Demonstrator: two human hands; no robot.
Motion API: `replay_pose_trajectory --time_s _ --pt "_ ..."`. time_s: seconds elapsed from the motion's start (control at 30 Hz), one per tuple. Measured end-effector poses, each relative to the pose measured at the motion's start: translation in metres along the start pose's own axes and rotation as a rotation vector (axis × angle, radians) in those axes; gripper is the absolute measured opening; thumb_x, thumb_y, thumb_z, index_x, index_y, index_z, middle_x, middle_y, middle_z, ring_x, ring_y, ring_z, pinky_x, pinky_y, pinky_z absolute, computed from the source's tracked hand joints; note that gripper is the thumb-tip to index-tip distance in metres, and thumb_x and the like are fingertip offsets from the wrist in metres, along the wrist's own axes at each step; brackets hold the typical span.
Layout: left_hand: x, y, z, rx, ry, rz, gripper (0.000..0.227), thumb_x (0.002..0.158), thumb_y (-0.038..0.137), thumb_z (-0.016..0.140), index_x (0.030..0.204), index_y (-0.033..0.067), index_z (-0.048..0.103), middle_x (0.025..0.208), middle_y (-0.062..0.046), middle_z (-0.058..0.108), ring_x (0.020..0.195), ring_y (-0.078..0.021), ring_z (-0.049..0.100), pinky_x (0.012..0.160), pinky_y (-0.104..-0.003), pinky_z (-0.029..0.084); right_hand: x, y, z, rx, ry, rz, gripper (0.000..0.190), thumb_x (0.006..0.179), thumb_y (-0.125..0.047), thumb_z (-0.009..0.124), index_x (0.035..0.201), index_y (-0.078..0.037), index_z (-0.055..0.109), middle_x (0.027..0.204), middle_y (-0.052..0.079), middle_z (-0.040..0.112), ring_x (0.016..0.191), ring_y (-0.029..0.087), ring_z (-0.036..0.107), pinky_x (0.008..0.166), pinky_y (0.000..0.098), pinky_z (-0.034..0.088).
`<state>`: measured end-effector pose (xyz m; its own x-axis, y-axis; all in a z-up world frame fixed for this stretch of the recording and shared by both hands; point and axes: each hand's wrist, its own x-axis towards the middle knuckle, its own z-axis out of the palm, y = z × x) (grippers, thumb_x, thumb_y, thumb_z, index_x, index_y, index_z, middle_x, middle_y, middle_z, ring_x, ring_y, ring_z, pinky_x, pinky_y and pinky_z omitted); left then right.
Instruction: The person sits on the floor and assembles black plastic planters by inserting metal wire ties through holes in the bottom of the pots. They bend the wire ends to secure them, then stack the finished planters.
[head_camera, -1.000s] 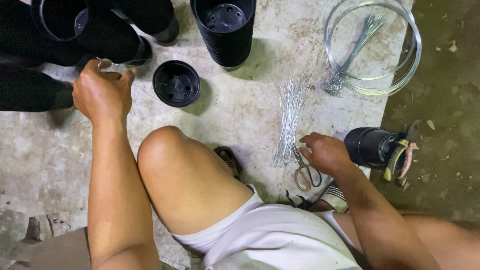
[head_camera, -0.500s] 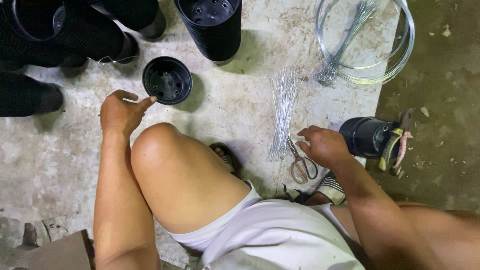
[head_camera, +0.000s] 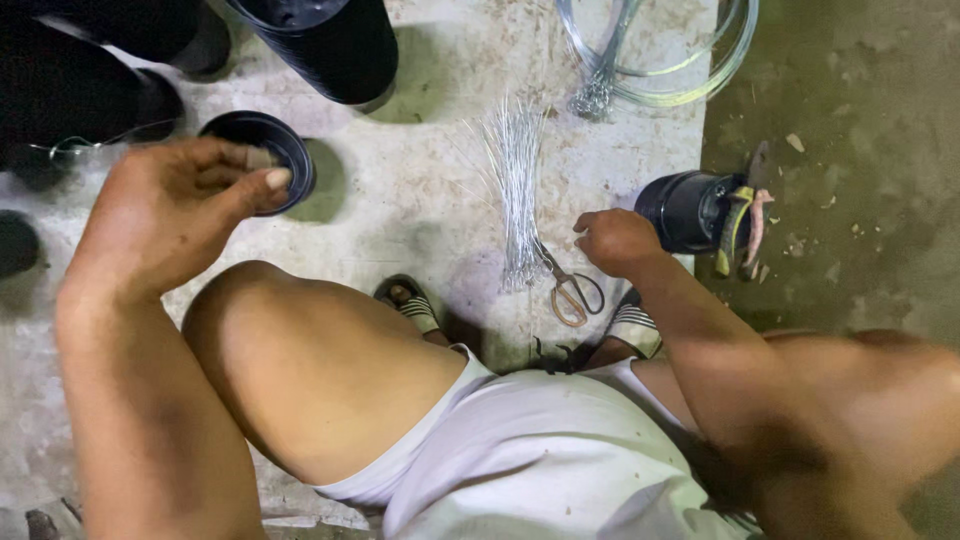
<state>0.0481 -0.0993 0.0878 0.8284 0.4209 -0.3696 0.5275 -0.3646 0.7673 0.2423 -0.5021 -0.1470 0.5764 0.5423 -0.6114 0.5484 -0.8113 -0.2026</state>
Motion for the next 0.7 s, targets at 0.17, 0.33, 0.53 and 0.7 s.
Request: replay_pose_trajectory --time_s 0.17,0.33,0.53,0.7 --pt "0.019 0.067 0.041 0.295 0.000 0.306 0.037 0.092 0.030 0.081 0.113 0.0007 0.072 0.094 -0.015 0.076 0.083 -0.0205 0.075 0.073 -0.032 0.056 0.026 0.018 0.073 0.155 -0.112 -0.139 0.034 0.086 -0.021 0.067 0.119 -0.015 0.072 0.121 0.014 0.070 0.113 0.035 0.064 0.098 0.0435 0.050" --pt "0.061 0.074 0.087 0.407 0.126 0.538 0.029 0.090 0.021 0.085 0.110 0.0026 0.075 0.095 -0.015 0.076 0.086 -0.0341 0.072 0.076 -0.044 0.054 0.048 0.030 0.149 0.210 0.031 -0.394 0.043 0.079 -0.007 0.068 0.122 -0.010 0.070 0.129 0.020 0.063 0.119 0.036 0.059 0.103 0.0404 0.047" --pt "0.118 0.020 0.071 0.564 0.535 0.592 0.038 0.080 0.014 0.085 0.115 0.0023 0.075 0.115 -0.019 0.071 0.106 -0.0400 0.063 0.089 -0.048 0.049 0.062 0.008 0.171 0.133 0.148 -0.365 0.040 0.078 -0.006 0.063 0.117 -0.006 0.070 0.123 0.015 0.067 0.119 0.036 0.062 0.099 0.0416 0.052" --pt "0.153 -0.019 0.062 0.699 0.491 0.566 0.039 0.078 0.024 0.089 0.111 0.0060 0.079 0.105 -0.018 0.073 0.100 -0.0370 0.065 0.095 -0.052 0.043 0.060 -0.002 0.153 0.106 -0.023 -0.101 0.031 0.087 -0.008 0.058 0.112 -0.013 0.077 0.116 0.017 0.069 0.109 0.036 0.067 0.093 0.0453 0.054"
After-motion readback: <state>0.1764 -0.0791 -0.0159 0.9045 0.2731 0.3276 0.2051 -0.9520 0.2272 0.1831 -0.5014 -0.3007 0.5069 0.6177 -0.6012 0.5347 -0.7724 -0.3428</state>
